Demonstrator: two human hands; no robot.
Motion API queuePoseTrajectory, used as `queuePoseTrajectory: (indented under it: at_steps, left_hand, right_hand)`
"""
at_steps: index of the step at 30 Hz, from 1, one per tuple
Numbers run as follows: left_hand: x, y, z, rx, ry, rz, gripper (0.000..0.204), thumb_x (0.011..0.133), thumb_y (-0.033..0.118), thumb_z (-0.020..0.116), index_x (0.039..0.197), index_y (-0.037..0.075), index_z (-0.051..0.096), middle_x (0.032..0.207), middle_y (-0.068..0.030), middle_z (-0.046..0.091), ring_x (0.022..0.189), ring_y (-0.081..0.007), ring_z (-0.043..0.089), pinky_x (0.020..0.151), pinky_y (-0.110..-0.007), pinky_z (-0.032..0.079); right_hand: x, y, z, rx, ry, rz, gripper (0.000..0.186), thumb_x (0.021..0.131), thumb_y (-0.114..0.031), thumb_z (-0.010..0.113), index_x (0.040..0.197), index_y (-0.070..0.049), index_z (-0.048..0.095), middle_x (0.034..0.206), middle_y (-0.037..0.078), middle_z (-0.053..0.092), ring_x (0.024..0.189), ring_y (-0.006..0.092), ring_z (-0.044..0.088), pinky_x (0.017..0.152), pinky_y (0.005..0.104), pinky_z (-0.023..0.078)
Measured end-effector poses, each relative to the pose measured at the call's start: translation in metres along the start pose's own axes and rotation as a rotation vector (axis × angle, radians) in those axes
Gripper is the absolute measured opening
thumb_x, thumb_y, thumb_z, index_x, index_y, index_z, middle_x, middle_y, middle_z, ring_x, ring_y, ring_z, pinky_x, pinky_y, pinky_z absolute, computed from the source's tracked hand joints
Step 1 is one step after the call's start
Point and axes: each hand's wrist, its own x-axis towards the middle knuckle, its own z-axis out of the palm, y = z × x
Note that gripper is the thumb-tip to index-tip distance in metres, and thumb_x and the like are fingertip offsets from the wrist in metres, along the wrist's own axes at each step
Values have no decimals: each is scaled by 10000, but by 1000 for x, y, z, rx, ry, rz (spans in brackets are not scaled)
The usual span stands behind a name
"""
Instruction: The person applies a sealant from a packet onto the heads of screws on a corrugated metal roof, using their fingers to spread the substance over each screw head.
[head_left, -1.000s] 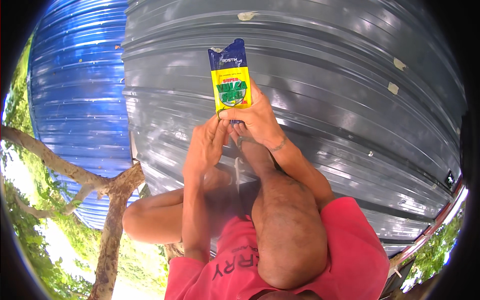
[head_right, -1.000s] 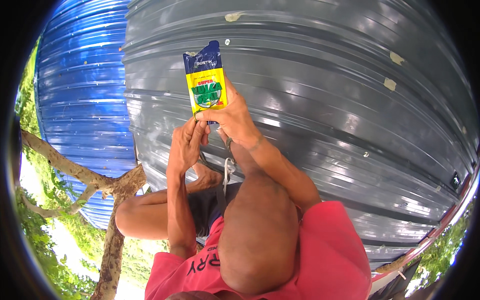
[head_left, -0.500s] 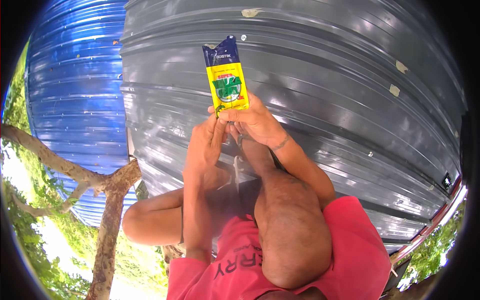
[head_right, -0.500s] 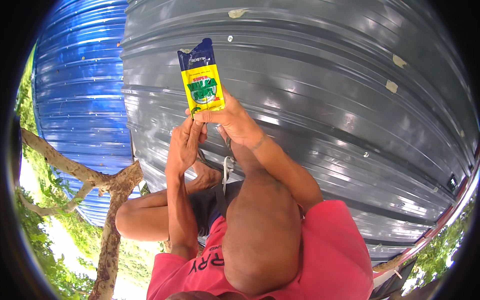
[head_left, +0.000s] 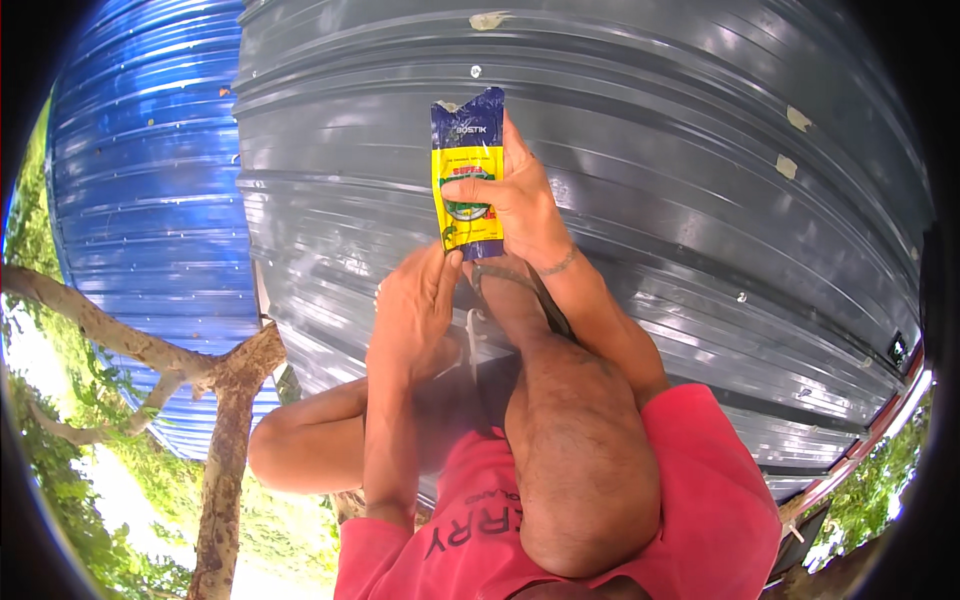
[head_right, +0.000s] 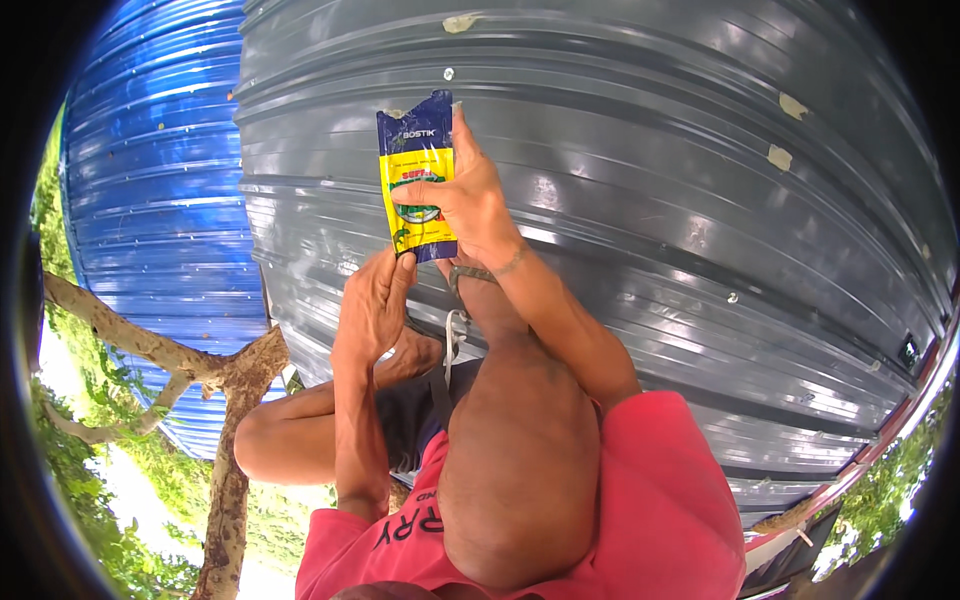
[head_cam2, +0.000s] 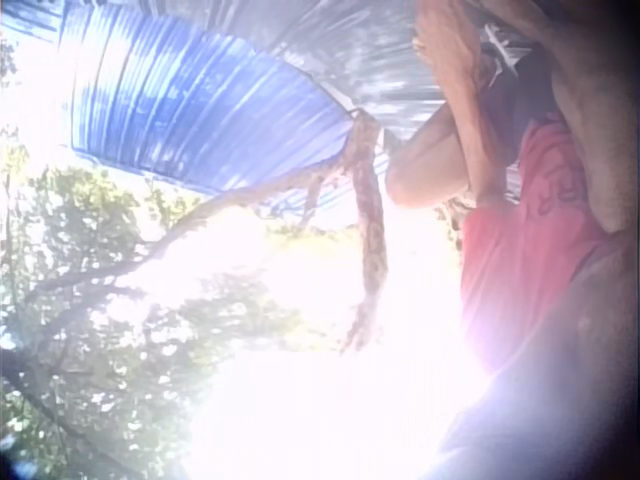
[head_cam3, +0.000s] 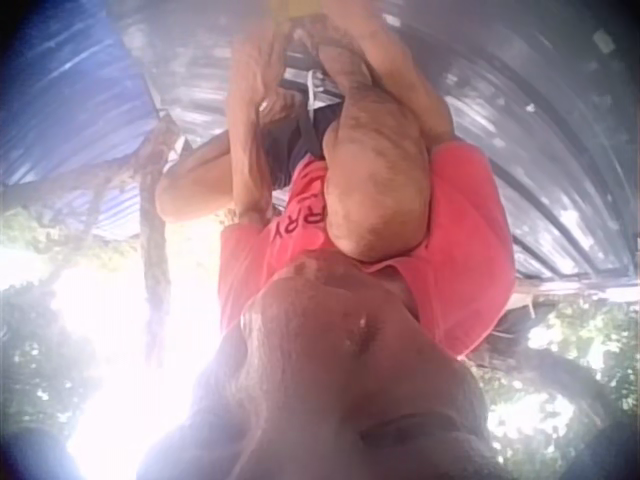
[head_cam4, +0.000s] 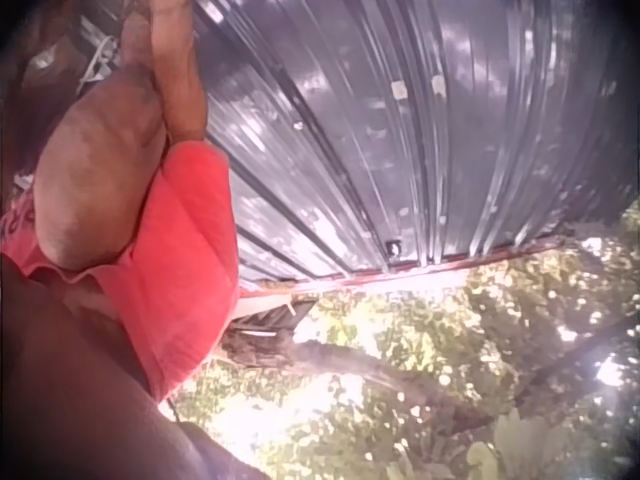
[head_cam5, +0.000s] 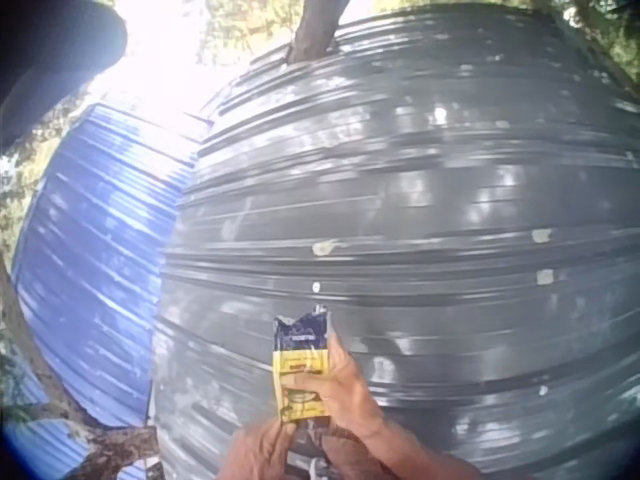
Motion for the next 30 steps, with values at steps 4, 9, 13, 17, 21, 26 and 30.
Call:
queuePoseTrajectory:
  at_steps: [4,9,13,17,21,26,30]
  left_hand:
    - [-4,-5,5,-79,19,-35,305,1069,284,455,951,41,596,767,-185,607,711,-416,591,639,-489,437]
    - [-3,-19,17,-287,206,-246,377,1087,323,445,925,37,628,699,-88,598,630,-236,568,605,-383,437]
    - [5,-19,28,-396,357,-241,398,1106,311,428,923,17,623,692,-15,559,638,-100,501,584,-281,405]
    - [3,-13,23,-363,326,-133,365,1098,290,441,909,30,616,669,-34,559,616,-114,502,576,-308,406]
    - [-5,-15,21,-294,269,-79,346,1088,275,452,895,34,609,655,-56,549,595,-137,501,570,-327,405]
    - [-10,-14,15,-178,192,-81,384,1082,292,453,844,17,576,692,-96,577,602,-223,543,589,-391,419]
    - [-5,-14,21,-489,242,-107,339,1093,286,449,1053,14,647,809,-71,648,729,-158,613,682,-333,502]
  right_hand:
    - [4,4,-4,-3,46,22,1064,792,79,760,1607,-35,86,1088,105,670,932,172,674,801,312,581]
    - [-7,9,2,-1,-63,207,1133,853,35,738,1595,-26,-115,1094,152,675,891,176,684,722,287,570]
    - [-24,5,14,-143,-135,245,1120,859,37,735,1610,-65,-89,1057,153,685,731,125,657,579,234,503]
    - [-21,4,10,-114,-96,153,1101,840,51,744,1623,-79,-19,991,129,696,691,101,633,557,224,490]
    - [-22,-1,1,-193,-70,141,1080,824,65,748,1626,-77,37,908,108,702,681,91,622,584,219,501]
    - [-25,-4,-3,-150,-46,118,1043,833,59,745,1623,-63,76,881,94,696,709,92,624,635,219,510]
    - [-26,5,-2,-236,-78,16,993,860,36,734,1620,-44,101,911,83,688,807,93,632,744,224,512]
